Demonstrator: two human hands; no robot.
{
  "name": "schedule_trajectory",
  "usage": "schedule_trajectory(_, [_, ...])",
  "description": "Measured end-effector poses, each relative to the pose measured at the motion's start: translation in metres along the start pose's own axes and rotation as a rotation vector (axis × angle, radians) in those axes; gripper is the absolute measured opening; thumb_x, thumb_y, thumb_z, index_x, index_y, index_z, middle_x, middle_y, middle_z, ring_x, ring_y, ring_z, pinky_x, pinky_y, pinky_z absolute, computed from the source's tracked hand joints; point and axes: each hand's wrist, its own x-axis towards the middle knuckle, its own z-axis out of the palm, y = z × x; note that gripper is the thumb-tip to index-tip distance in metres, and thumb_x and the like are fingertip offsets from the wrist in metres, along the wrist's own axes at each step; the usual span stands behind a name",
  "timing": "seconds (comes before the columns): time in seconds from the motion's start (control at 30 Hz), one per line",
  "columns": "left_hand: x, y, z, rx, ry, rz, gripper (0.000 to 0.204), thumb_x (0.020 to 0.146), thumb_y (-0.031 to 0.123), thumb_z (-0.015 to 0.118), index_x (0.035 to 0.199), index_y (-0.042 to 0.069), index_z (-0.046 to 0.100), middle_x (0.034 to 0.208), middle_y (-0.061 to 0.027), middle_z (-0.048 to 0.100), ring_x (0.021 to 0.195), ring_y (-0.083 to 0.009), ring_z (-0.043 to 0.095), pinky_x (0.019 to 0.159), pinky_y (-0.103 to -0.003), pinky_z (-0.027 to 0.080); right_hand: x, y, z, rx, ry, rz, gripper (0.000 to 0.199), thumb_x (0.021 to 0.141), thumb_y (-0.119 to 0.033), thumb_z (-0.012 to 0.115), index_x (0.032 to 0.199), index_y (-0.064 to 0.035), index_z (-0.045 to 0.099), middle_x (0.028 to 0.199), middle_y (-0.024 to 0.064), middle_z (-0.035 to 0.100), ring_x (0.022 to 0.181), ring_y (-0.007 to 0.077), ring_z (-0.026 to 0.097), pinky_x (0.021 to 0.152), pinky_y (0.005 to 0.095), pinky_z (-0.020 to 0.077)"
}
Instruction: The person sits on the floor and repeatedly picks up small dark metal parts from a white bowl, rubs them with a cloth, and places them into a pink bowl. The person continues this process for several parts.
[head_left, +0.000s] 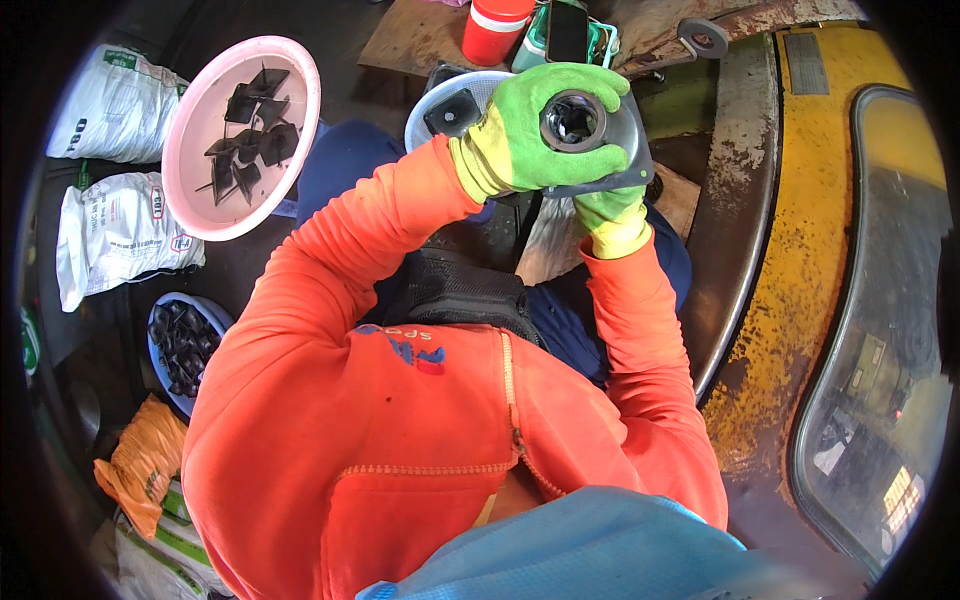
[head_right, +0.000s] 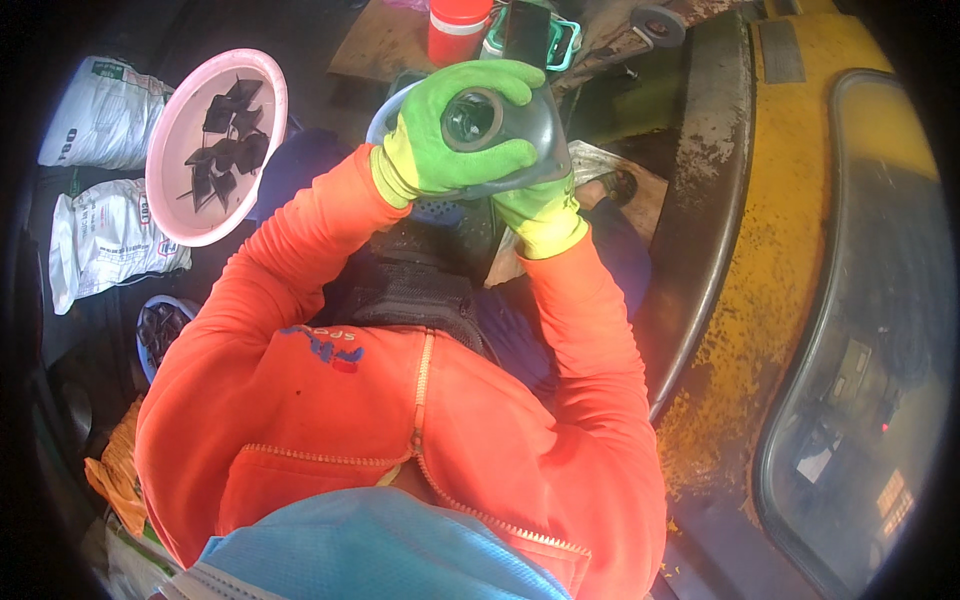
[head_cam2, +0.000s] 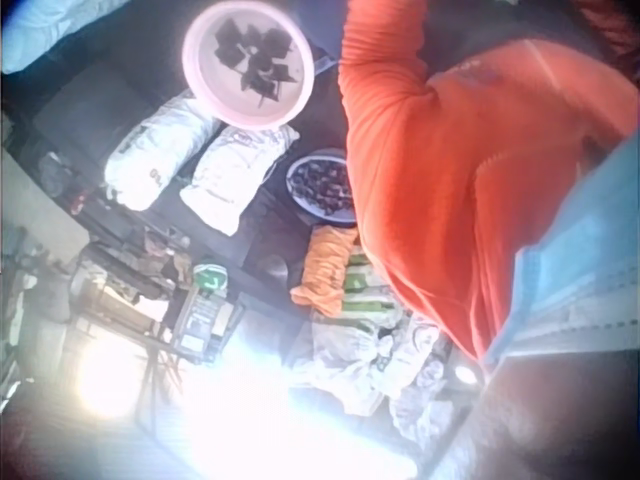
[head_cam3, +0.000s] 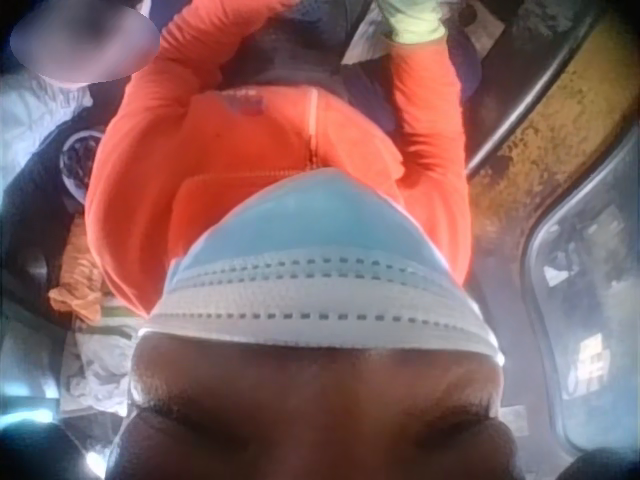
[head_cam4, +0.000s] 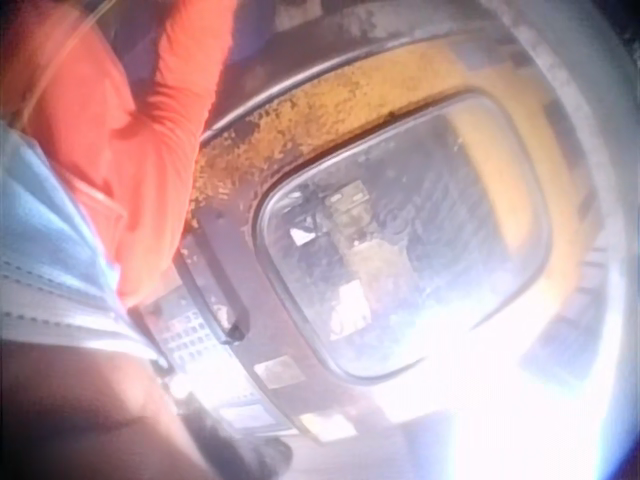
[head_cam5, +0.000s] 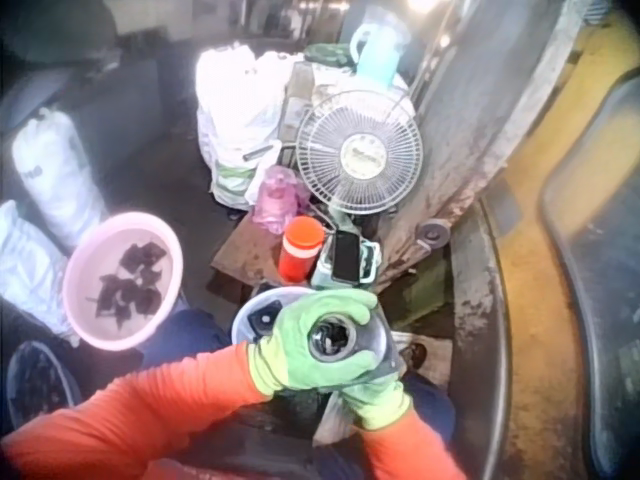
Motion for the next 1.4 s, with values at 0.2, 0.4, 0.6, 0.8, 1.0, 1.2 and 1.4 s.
schedule_trajectory(0.2, [0.009,0.006,-0.012,-0.045,-0.230,-0.027,0.040,0.068,0.014,0.080,0.102,0.004,0.063,0.115,-0.0136,0.066,0.103,-0.0224,0.064,0.089,-0.035,0.051,-0.002,-0.007,-0.021,-0.405,-0.245,-0.014,0.053,0.075,-0.020,0.080,0.120,-0.0039,0.056,0.114,0.0082,0.062,0.104,0.0199,0.061,0.091,0.0327,0.0497])
schedule_trajectory(0.4, [0.013,0.007,-0.017,-0.447,-0.576,-0.256,0.038,0.066,0.015,0.081,0.098,0.003,0.065,0.110,-0.0151,0.068,0.102,-0.0265,0.064,0.090,-0.037,0.050,-0.025,0.003,-0.033,0.099,-0.366,0.307,0.055,0.082,-0.021,0.073,0.130,-0.0061,0.051,0.124,0.0079,0.059,0.114,0.0200,0.057,0.095,0.0337,0.0481])
schedule_trajectory(0.6, [0.033,-0.013,-0.027,-0.486,-0.783,-0.085,0.057,0.063,0.035,0.081,0.108,0.004,0.065,0.124,-0.0152,0.061,0.127,-0.0283,0.049,0.106,-0.043,0.036,-0.023,0.014,-0.013,0.389,-0.218,0.348,0.051,0.094,-0.027,0.061,0.138,-0.0056,0.044,0.132,0.0087,0.052,0.121,0.0195,0.051,0.099,0.0335,0.0447])
schedule_trajectory(0.8, [0.013,-0.008,0.000,-0.225,-0.212,-0.155,0.054,0.065,0.013,0.081,0.114,0.004,0.062,0.134,-0.0127,0.055,0.122,-0.0228,0.053,0.104,-0.037,0.041,-0.003,0.015,-0.009,-0.038,0.117,-0.036,0.030,0.086,-0.017,0.065,0.111,-0.0022,0.062,0.105,0.0094,0.066,0.099,0.0216,0.064,0.084,0.0328,0.0506])
schedule_trajectory(1.0, [0.008,-0.006,0.000,-0.041,-0.184,0.071,0.046,0.067,0.012,0.079,0.109,0.004,0.062,0.124,-0.0140,0.061,0.112,-0.0255,0.060,0.095,-0.037,0.048,-0.012,0.014,-0.005,-0.080,0.166,0.002,0.048,0.082,-0.018,0.073,0.122,-0.0050,0.053,0.110,0.0061,0.064,0.102,0.0192,0.063,0.088,0.0307,0.0513])
schedule_trajectory(1.2, [0.013,0.003,-0.009,-0.127,-0.281,0.015,0.043,0.066,0.011,0.079,0.106,0.003,0.063,0.120,-0.0145,0.064,0.108,-0.0261,0.062,0.093,-0.038,0.050,-0.007,-0.004,-0.016,-0.461,-0.135,-0.140,0.059,0.070,-0.026,0.084,0.118,-0.0052,0.057,0.109,0.0064,0.065,0.103,0.0221,0.063,0.088,0.0339,0.0524])
schedule_trajectory(1.4, [0.014,0.001,-0.017,-0.265,-0.493,0.003,0.039,0.066,0.014,0.079,0.101,0.003,0.065,0.113,-0.0149,0.067,0.104,-0.0269,0.063,0.091,-0.039,0.050,-0.021,0.004,-0.033,-0.396,-0.338,-0.038,0.065,0.065,-0.027,0.086,0.121,-0.0091,0.059,0.114,0.0066,0.065,0.106,0.0243,0.062,0.090,0.0353,0.0501])
